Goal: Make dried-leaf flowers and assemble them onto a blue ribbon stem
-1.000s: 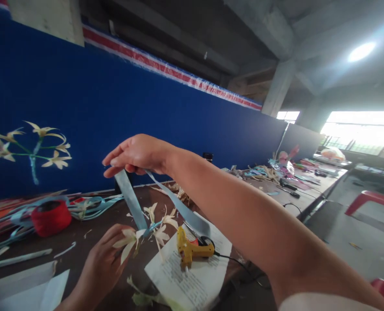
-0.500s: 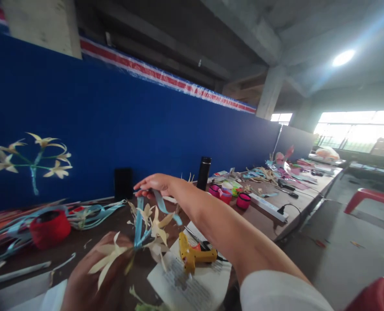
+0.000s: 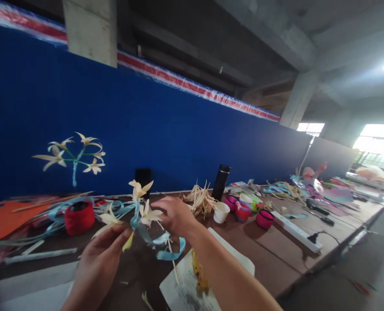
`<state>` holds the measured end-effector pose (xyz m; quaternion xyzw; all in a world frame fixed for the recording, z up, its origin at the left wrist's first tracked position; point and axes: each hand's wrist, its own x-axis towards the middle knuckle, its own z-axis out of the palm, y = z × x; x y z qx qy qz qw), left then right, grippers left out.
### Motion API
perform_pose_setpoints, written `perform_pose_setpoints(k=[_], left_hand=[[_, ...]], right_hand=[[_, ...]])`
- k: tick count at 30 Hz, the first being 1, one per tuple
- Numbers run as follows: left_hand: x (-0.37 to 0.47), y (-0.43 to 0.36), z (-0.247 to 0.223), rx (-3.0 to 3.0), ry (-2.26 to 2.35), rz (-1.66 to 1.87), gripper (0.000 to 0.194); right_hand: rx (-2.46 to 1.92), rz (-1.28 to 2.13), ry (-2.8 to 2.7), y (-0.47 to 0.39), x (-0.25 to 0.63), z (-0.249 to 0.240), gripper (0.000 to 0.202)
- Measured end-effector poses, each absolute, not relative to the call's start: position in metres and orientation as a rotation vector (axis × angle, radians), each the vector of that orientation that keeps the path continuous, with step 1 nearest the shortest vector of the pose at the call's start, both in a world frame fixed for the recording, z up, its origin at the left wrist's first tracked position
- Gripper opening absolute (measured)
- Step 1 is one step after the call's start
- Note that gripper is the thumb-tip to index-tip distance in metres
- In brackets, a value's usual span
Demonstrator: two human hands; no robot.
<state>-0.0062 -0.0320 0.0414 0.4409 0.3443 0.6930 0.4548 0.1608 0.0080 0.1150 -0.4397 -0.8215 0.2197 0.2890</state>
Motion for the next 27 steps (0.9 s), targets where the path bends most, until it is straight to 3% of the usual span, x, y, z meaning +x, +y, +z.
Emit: perform_pose_setpoints(k=[4,7,19,27], left_hand=[[-0.004,-0.033,0.046,1.125,0.825,1.634,0.019],[-0.002,-0.036,0.052,1.135,0.797,1.605,0.020],[0.000,-0.035,0.051,1.170,0.657,1.430,0.016],[0.001,-0.034,0.049,1.191,0.882,1.486,0.019]], right_hand=[[-0.961,1.182,-1.854,-0.019,0.156,0.114,0.038],[-0.906,1.383,-1.710,-0.033,0.150,0.103,0.044],[-0.733,1.431,-1.399,-0.009,0.135,0.063,0.032],[-0.723,1.321,-1.298,-0.013,0.136,0.054,0.019]])
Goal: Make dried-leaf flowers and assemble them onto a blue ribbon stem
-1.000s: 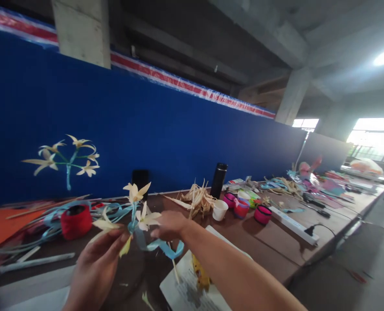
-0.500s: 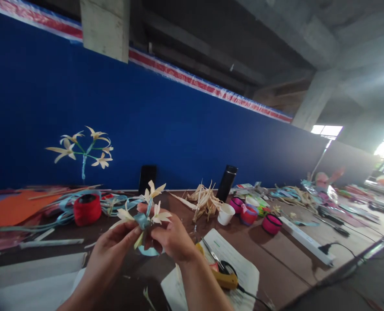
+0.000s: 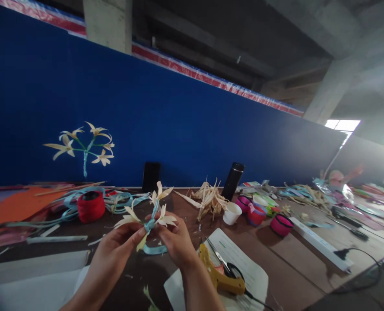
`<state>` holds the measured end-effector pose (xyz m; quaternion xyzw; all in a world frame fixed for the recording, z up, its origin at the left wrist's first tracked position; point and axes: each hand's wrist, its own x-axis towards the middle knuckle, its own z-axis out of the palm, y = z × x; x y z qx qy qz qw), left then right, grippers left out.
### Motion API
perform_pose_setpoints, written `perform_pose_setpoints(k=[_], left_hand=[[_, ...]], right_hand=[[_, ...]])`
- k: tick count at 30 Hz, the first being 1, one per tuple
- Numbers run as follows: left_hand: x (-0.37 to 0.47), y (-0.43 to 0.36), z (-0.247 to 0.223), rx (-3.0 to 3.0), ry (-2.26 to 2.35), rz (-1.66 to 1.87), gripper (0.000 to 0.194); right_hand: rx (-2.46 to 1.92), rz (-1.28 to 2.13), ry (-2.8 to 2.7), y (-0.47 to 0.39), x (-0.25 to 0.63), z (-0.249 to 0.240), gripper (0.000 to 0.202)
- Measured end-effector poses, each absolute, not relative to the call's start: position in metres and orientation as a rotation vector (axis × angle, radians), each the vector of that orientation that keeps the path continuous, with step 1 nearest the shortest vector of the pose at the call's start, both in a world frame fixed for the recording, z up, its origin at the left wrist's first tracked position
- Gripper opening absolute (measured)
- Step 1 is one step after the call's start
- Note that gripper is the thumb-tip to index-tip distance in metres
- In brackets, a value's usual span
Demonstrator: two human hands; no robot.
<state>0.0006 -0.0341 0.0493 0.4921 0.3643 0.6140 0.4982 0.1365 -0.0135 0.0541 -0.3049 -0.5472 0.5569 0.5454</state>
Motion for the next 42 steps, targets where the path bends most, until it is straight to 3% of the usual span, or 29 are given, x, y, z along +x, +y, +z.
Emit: perform_pose_setpoints(k=[17,32,42], left_hand=[[0.000,-0.036,0.046,1.571,1.106,1.535,0.016],[0.002,-0.036,0.041,1.559,1.241,1.610,0.018],[0.002,-0.040,0.043,1.555,1.270,1.633,0.015]], right_hand=[[-0.573,1.336,-1.194,-0.005,0.145,0.040,0.009],[-0.615,1.267,-1.283,-0.008,0.144,0.043,0.005],[-0.587,1.328,-1.345,-0.009,0.144,0.038,0.013]])
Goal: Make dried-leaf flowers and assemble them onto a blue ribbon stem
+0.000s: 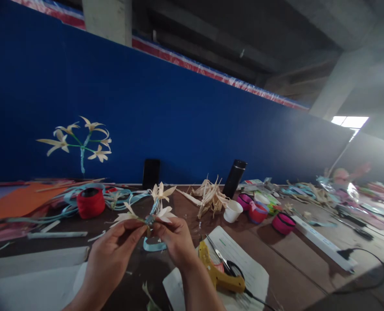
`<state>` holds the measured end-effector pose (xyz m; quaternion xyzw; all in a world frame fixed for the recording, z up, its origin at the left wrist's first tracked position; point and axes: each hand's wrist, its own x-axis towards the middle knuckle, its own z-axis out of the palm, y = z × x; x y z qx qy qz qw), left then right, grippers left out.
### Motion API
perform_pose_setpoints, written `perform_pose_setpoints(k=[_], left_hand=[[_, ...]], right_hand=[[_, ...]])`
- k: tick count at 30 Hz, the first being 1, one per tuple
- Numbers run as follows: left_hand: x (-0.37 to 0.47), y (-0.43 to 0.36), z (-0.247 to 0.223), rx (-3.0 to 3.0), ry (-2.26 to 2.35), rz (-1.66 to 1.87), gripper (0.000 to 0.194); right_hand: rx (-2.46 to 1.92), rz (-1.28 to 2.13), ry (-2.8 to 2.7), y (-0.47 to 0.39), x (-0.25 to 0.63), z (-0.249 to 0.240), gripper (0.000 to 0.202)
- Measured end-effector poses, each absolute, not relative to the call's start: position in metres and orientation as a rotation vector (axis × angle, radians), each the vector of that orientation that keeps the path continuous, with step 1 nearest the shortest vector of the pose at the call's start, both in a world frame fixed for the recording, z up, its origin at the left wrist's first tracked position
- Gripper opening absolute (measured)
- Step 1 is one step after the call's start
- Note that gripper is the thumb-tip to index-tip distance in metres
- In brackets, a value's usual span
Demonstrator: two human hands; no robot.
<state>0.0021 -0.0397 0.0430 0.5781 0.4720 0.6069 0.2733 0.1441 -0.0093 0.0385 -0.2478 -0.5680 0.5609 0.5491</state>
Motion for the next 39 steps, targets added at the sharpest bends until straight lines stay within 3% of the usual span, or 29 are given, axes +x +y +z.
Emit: perform_pose_setpoints(k=[9,21,39], left_hand=[[0.003,-0.042,0.043,1.677,1.305,1.661,0.015],[0.003,-0.043,0.041,1.802,1.406,1.806,0.012],[0.002,-0.043,0.044,1.644,1.317,1.651,0.017]], right_hand=[[-0.551,1.339,-1.274,-0.007,0.139,0.036,0.005],[-0.774,1.246,-1.206,-0.014,0.131,0.041,0.014],[-0.457,1.572,-0.987,-0.014,0.122,0.041,0.021]])
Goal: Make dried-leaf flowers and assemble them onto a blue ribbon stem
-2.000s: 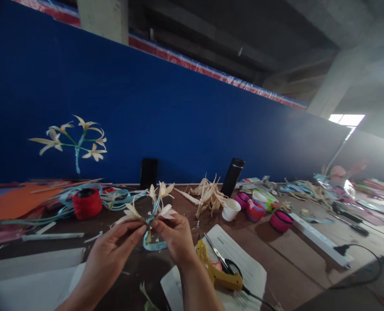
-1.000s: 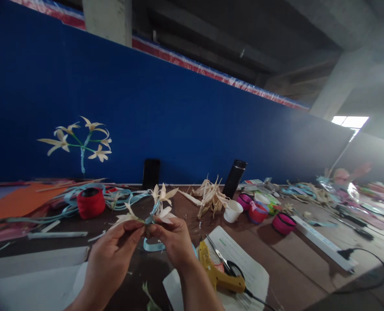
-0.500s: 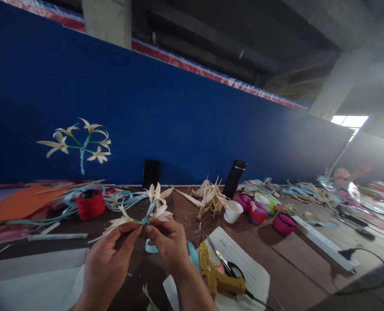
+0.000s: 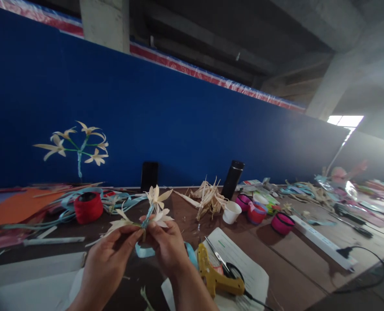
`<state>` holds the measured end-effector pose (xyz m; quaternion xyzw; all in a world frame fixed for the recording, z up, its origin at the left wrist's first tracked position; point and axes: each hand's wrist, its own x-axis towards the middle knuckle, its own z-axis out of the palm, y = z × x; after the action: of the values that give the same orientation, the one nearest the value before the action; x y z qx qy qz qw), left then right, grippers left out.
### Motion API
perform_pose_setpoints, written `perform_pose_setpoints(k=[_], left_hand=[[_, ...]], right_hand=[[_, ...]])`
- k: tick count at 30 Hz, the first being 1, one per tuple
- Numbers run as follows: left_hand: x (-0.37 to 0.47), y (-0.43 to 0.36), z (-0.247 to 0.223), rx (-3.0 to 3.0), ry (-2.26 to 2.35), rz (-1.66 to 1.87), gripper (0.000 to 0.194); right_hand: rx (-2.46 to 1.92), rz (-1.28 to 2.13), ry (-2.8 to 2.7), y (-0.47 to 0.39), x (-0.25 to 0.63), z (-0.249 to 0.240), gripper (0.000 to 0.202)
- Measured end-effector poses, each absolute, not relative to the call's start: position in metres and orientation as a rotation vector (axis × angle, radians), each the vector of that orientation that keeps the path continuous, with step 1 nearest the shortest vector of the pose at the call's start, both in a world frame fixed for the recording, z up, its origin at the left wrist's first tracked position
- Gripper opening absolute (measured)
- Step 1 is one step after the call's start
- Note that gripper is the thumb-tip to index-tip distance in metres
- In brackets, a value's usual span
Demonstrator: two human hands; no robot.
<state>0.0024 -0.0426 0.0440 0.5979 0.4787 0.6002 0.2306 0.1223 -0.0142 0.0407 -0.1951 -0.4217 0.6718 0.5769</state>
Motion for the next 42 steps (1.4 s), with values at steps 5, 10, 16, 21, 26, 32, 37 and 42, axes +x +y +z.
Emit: perform_pose_setpoints(k=[5,10,16,21,26,32,37,42], left_hand=[[0.004,-0.040,0.042,1.684,1.253,1.647,0.015],[0.005,-0.041,0.042,1.733,1.266,1.668,0.013],[0.001,-0.041,0.042,1.869,1.286,1.707,0.009],[0.001,-0.040,0.042,1.904,1.309,1.727,0.008],[0.001,-0.040,0.039,1.984,1.355,1.810,0.005],[0.000,-0.042,0.035,1.978,1.384,1.839,0.007],[0.002,-0.044,0.038,1.858,1.393,1.871,0.005],[0.004,-0.045,0.041,1.760,1.397,1.865,0.008]], right_hand=[[-0.547,1.430,-1.087,-0.010,0.126,0.042,0.019],[-0.711,1.278,-1.239,-0.010,0.129,0.052,0.016],[-0.757,1.194,-1.288,-0.012,0.129,0.059,0.018],[-0.702,1.223,-1.307,-0.010,0.130,0.053,0.021],[-0.704,1.277,-1.269,-0.011,0.129,0.050,0.026],[-0.742,1.345,-1.156,-0.014,0.125,0.046,0.023],[-0.567,1.459,-1.082,-0.013,0.120,0.041,0.018],[-0.466,1.449,-1.058,-0.015,0.118,0.039,0.009]])
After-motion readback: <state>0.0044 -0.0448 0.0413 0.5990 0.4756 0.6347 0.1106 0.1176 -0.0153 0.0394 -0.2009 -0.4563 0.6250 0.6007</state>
